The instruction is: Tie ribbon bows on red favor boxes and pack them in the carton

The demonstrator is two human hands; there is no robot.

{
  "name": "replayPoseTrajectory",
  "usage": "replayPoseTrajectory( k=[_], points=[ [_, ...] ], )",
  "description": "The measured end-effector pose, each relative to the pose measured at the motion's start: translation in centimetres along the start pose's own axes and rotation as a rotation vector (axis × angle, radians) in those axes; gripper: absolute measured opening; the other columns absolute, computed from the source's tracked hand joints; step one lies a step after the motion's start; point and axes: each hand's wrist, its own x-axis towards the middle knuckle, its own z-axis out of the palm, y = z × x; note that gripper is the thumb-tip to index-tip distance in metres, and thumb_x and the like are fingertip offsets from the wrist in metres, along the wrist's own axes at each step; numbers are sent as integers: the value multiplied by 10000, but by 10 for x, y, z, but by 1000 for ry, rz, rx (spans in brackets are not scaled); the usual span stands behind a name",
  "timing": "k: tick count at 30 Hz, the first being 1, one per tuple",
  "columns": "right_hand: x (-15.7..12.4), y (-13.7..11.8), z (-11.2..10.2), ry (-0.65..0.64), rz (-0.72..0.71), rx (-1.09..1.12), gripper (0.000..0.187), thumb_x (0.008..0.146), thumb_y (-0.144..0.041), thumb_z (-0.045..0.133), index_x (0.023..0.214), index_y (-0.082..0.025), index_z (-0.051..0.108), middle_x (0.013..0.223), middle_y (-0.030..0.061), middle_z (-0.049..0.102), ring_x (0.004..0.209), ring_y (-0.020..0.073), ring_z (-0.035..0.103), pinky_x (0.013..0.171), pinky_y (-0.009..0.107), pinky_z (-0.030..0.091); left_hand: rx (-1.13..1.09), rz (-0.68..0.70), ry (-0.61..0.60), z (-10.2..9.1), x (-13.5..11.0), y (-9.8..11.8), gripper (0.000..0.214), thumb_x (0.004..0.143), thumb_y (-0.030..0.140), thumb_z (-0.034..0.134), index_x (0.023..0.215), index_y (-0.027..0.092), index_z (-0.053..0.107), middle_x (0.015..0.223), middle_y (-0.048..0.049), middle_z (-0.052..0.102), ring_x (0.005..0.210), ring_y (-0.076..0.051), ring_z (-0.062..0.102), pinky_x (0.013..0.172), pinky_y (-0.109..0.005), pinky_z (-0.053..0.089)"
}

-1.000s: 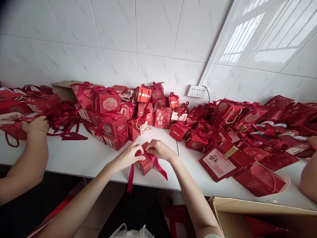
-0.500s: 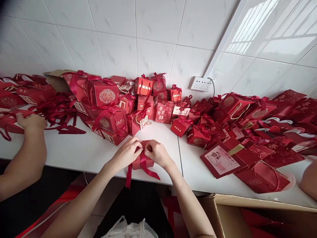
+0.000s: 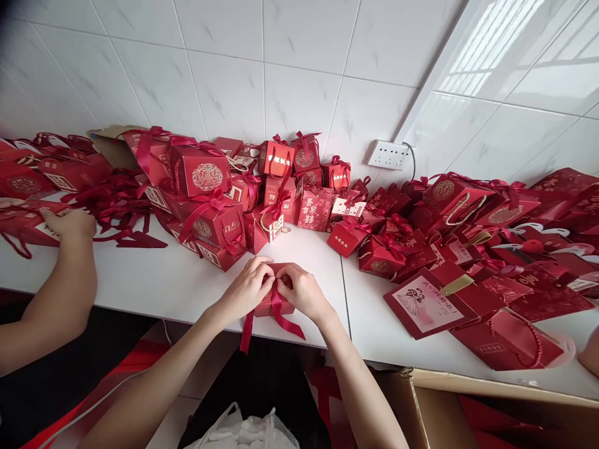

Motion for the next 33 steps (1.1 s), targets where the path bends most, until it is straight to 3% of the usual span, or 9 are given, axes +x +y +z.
replayPoseTrajectory(
  k=[7, 15, 19, 24, 33],
  points=[
    [0, -1, 2, 27, 39, -12, 77, 737, -134, 471, 742, -210, 479, 646, -21, 530, 568, 128, 470, 583, 251, 394, -83, -46, -3, 0, -3, -6, 103, 859, 132, 426, 783, 201, 430, 1165, -130, 489, 1116, -247, 552, 898, -420, 501],
    [0, -6, -4, -58, 60, 71, 49, 749, -161, 496, 746, -209, 489, 662, -26, 538, 575, 120, 464, 584, 244, 388, -120, -54, -18, 0, -3, -7, 107, 829, 112, 444, 770, 199, 427, 1164, -131, 495, 1109, -259, 558, 878, -417, 507],
    [0, -2, -6, -95, 69, 133, 82, 822, -213, 456, 747, -202, 485, 622, -37, 508, 544, 108, 443, 549, 230, 383, -112, -28, -32, -1, -3, -7, 90, 822, 116, 472, 809, 200, 444, 1173, -127, 496, 1153, -268, 533, 895, -422, 502],
    [-1, 4, -8, -91, 33, 219, 152, 892, -296, 441, 809, -187, 507, 684, -17, 535, 615, 118, 489, 619, 246, 413, -110, 36, -49, 0, -1, -9, 106, 827, 98, 500, 836, 199, 471, 1183, -103, 511, 1169, -250, 525, 939, -414, 488],
    [-3, 4, -6, -103, 9, 171, 55, 851, -241, 494, 842, -197, 525, 773, 3, 548, 643, 129, 493, 644, 267, 404, -144, 65, 60, 2, -4, -9, 104, 886, 120, 451, 818, 197, 467, 1115, -98, 528, 1139, -210, 541, 934, -383, 487]
  ],
)
